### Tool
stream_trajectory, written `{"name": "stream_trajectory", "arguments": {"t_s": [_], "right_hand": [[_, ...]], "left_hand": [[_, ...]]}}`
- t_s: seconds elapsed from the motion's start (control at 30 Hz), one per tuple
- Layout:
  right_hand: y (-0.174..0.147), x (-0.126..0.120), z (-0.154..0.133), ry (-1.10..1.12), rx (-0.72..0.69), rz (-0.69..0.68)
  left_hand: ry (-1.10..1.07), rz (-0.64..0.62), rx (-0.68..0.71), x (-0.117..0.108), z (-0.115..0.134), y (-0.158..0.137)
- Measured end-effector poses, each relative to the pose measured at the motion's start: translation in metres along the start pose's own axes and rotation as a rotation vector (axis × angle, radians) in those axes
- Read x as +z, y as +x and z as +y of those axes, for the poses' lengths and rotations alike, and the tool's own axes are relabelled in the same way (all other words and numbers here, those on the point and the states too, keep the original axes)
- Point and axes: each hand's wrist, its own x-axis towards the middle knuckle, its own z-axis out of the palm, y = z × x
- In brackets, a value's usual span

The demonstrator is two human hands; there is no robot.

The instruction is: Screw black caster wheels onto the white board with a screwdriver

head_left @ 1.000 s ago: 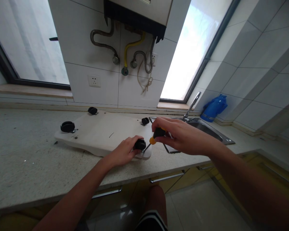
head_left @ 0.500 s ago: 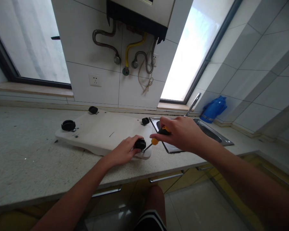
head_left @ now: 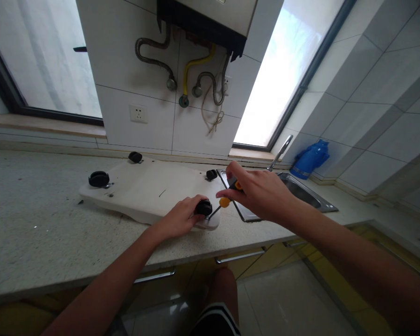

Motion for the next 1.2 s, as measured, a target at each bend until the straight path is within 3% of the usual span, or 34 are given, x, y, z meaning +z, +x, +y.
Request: {"name": "stream_trajectory", "arguments": {"t_s": [0.2, 0.33, 0.5, 0.63, 0.73, 0.87, 0.97, 1.2], "right_hand": [[0.0, -0.02, 0.013, 0.174, -0.174, -0.139], [-0.001, -0.02, 0.007, -0.058, -0.019, -0.093], [-0.009, -0.014, -0.009, -0.225, 0.014, -0.08], [-0.012, -0.008, -0.009, -0.293, 0.119, -0.015], [-0.015, -0.006, 0.002, -0.093, 0.079, -0.047], [-0.023, -0.013, 0.017, 0.276, -0.103, -0.125], [-0.024, -0.02, 0.018, 0.36, -0.207, -0.197], [-0.011, -0.006, 0.006, -0.024, 0.008, -0.095]], "left_hand": [[0.002, 0.004, -0.01, 0.001, 0.001, 0.0], [-0.004, 0.0, -0.01, 0.001, 0.002, 0.0], [0.01, -0.011, -0.004, 0.001, 0.002, -0.001], [0.014, 0.008, 0.019, 0.002, 0.0, -0.001], [0.016, 0.021, 0.019, 0.002, 0.0, -0.001], [0.008, 0.026, 0.01, 0.001, 0.001, -0.002], [0.012, 0.03, 0.012, 0.0, 0.002, -0.002], [0.003, 0.027, 0.014, 0.0, 0.005, -0.002]]}}
